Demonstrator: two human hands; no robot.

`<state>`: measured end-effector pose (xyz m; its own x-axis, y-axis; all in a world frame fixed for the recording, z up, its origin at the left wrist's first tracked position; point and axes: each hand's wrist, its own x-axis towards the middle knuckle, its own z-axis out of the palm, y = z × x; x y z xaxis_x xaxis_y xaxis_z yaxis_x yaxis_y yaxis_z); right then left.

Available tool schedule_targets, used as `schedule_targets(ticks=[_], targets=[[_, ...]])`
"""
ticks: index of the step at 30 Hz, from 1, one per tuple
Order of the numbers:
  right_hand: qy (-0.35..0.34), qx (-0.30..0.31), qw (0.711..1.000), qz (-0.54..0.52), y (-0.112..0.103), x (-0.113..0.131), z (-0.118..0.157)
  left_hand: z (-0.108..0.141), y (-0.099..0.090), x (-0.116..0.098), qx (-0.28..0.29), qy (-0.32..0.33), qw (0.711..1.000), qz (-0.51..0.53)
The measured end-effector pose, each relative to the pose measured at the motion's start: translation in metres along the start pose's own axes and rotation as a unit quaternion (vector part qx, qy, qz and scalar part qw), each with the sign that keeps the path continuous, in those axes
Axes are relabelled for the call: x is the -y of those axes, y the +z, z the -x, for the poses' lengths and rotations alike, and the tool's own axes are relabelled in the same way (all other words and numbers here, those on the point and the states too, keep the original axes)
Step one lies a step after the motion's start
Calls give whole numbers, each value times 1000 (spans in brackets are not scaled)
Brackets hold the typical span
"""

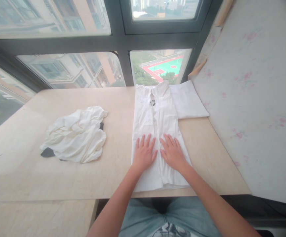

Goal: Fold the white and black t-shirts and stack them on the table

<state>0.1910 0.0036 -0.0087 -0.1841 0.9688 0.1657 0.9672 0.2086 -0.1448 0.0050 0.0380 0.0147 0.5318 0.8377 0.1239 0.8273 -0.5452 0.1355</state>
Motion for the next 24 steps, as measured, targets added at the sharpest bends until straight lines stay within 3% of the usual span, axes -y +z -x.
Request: schedule_targets(ticks=[4,15,24], targets=[[-6,10,1000,-2,0,1,-4,3,7,6,-5,-12,1000,-4],[-11,21,999,-29,-1,35,-15,21,-3,34,-5,-23,1000,-18],[-32,22,998,-45,-7,48,9,52,-10,23,-4,-30,999,-19]])
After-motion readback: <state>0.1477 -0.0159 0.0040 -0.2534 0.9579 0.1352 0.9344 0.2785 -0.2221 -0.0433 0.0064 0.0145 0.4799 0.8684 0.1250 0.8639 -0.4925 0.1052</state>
